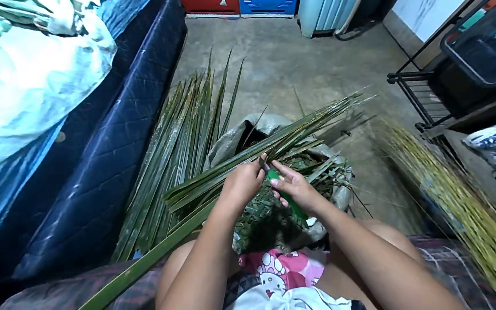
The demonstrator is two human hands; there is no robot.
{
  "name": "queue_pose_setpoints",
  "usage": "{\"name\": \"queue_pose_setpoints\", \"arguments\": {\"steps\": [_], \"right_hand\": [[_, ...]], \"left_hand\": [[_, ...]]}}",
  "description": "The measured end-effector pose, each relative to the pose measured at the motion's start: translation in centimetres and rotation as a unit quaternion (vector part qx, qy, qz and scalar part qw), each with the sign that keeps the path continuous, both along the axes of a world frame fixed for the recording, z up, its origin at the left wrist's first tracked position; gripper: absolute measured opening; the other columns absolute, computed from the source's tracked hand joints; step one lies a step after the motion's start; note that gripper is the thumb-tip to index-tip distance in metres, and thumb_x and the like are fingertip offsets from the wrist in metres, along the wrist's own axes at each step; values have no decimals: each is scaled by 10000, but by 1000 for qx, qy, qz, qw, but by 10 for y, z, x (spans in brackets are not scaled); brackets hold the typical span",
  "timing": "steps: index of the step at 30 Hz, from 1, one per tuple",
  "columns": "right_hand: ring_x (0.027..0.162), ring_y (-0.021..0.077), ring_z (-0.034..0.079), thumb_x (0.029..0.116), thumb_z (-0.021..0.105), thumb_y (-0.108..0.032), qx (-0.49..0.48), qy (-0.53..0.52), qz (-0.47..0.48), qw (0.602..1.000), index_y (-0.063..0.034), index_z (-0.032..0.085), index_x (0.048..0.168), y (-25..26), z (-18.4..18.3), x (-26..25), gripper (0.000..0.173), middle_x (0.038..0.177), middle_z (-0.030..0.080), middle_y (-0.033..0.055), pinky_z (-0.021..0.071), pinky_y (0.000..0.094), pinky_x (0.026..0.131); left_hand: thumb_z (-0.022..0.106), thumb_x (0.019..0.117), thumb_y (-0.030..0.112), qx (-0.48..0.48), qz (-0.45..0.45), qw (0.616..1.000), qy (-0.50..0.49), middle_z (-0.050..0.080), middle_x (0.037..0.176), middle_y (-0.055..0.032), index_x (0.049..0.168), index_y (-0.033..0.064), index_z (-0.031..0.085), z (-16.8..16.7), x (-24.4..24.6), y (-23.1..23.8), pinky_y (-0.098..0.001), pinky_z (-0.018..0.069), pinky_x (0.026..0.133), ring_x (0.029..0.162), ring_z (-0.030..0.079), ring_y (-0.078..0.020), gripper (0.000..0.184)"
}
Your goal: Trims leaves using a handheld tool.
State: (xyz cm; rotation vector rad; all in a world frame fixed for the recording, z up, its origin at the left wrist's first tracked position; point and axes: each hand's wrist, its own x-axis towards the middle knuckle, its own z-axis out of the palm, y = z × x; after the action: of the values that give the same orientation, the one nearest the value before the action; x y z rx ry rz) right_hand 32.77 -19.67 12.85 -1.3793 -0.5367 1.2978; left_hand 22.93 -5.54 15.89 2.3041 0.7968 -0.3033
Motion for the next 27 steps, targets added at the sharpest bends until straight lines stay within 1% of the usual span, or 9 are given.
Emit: {"name": "queue_pose_setpoints", "arguments": {"steps": [4, 7, 10, 12, 14, 17, 21, 25, 27], "right_hand": [[576, 61, 557, 1095, 491, -111, -9, -85, -103, 991, 14, 335, 1575, 2, -1, 9, 519, 812, 595, 25, 495, 197, 524], [562, 57, 559, 1099, 483, -104, 3, -109, -180, 978, -12, 336, 1586, -1, -5, 41, 518, 767, 597, 20, 490, 188, 513], [539, 73, 549, 1116, 448, -123, 12, -85, -224, 971, -89, 324, 1611, -7, -4, 65, 512, 732, 569, 29, 477, 192, 486], [524, 71, 540, 1122, 405, -125, 9, -55, -169, 984, -111, 235, 1644, -12, 5, 61, 549, 729, 576, 29, 470, 192, 479], [535, 64, 536, 1106, 400, -124, -2, -22, -50, 999, -100, 125, 1646, -14, 11, 44, 606, 767, 579, 10, 477, 197, 490], [552, 62, 537, 1082, 430, -135, -1, 35, 43, 998, -80, 66, 1650, -8, 8, 9, 676, 785, 555, -7, 472, 200, 489], [547, 68, 535, 1095, 439, -122, 9, 45, -18, 999, -44, 151, 1639, -2, 4, -5, 620, 767, 544, 2, 479, 199, 497], [543, 62, 541, 1110, 458, -122, -15, -20, -119, 993, 7, 339, 1547, 4, 4, 10, 470, 751, 549, 5, 487, 190, 503], [542, 66, 545, 1111, 457, -109, -22, -31, -161, 986, 10, 333, 1554, 4, 3, 21, 475, 747, 554, 15, 490, 190, 502]], "left_hand": [[391, 1120, 266, 18, -5, 1000, 4, 675, 1290, -189, 1559, 187, 465, 3, 2, -4, -585, 459, 1032, 1207, 637, -370, 452], [410, 1110, 249, 22, -7, 1000, 2, 679, 1275, -190, 1575, 204, 438, 2, 1, -5, -580, 466, 1022, 1189, 644, -367, 468], [461, 1085, 207, 34, 2, 999, 0, 686, 1265, -177, 1566, 209, 455, 1, 0, -6, -570, 477, 1010, 1175, 650, -355, 481], [475, 1080, 205, 39, 13, 999, 9, 685, 1278, -169, 1567, 229, 455, 2, 1, -7, -569, 477, 1015, 1188, 648, -353, 488], [453, 1090, 212, 42, 21, 999, 17, 671, 1307, -173, 1579, 231, 432, 4, 4, -9, -577, 468, 1024, 1212, 637, -362, 491], [417, 1100, 214, 58, 24, 998, 31, 667, 1311, -179, 1590, 217, 411, 7, 7, -13, -594, 468, 1008, 1207, 636, -376, 490], [437, 1090, 204, 122, 40, 992, 8, 697, 1248, -178, 1579, 207, 433, 2, 7, -21, -583, 502, 945, 1130, 675, -377, 489], [514, 1050, 161, 194, 45, 978, -70, 729, 1069, -186, 1533, 209, 510, -9, 6, -31, -560, 541, 815, 980, 712, -382, 486], [525, 1038, 155, 213, 39, 972, -93, 733, 1016, -176, 1513, 217, 539, -14, 7, -34, -550, 551, 773, 927, 720, -372, 479]]}}
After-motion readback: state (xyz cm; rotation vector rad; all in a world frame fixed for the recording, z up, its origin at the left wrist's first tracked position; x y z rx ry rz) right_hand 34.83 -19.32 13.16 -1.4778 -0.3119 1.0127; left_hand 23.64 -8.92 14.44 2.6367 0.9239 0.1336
